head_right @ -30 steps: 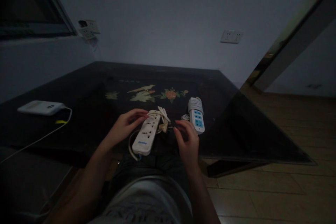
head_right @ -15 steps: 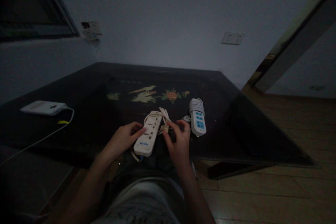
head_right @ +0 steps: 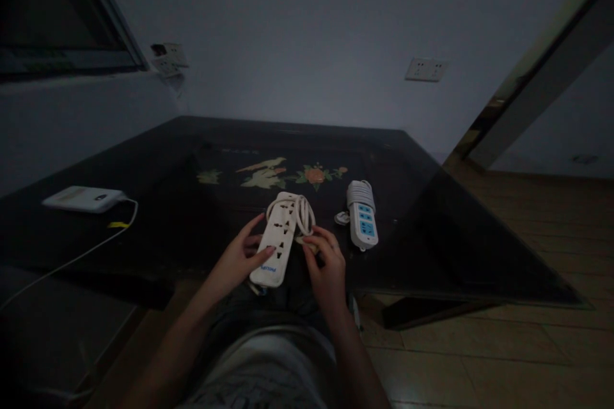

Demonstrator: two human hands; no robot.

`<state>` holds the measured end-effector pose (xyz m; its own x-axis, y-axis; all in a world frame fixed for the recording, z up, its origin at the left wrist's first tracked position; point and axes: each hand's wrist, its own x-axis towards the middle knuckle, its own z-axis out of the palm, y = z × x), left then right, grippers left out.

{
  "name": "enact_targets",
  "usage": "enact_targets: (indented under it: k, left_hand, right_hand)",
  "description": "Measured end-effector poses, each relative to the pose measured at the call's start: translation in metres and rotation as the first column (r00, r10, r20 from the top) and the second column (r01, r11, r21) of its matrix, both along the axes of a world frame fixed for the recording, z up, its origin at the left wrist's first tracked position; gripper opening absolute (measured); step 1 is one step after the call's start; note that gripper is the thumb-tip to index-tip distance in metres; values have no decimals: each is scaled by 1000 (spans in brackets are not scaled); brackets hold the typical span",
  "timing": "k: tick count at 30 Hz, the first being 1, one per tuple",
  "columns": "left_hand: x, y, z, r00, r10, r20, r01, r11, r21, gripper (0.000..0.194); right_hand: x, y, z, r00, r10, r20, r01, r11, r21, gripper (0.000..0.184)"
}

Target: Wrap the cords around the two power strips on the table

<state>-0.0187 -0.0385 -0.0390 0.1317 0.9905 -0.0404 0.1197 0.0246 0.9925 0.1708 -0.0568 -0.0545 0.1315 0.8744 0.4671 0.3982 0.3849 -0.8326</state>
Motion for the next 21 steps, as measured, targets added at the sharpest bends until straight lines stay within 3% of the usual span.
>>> enact_targets:
  k: [6,11,16,21]
  left_hand:
    - [3,-8,1,996,12,87,-16,999,46,86]
    - [4,-10,-1,994,21,105,-29,997,76,84]
    - [5,-3,-3,988,47,146,-49,999,9,83]
    - [5,4,-1,965,59,257,-39,996,-80,90]
  right_hand:
    - [-1,-2,1,995,-22,-94,18,999,-42,5]
    - [-2,2,-8,978,-22,-207,-5,992,-128,26]
    - [-1,6,-13,973,25,-228,-71,979,-194,32]
    - [-5,1,-5,975,26,-222,-68,981,-183,28]
